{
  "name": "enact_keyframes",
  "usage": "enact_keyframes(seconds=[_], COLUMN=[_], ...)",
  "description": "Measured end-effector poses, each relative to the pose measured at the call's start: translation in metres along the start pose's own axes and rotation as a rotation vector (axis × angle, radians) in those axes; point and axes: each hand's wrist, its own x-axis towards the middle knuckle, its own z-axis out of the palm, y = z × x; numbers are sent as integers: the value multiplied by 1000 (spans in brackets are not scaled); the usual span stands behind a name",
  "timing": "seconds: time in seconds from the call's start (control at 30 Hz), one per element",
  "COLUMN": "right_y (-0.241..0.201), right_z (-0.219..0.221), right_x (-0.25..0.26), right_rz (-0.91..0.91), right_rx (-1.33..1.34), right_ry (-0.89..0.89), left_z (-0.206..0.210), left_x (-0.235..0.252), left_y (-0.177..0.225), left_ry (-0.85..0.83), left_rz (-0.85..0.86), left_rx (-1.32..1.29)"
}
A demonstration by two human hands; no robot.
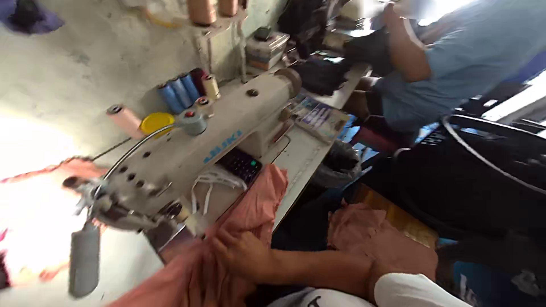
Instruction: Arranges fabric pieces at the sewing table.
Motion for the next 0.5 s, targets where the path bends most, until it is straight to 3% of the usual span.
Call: enact_keyframes(seconds=[0.23, 0.5], right_y=[1, 3], right_z=[-5, -6], right_x=[9, 7], right_rz=[40, 33], right_rx=[68, 93], right_ry=[-126, -115], left_z=[7, 9], left_x=[1, 3], left_y=[-3, -5], left_ry=[60, 81], left_rz=[-10, 0], left_rx=[42, 26])
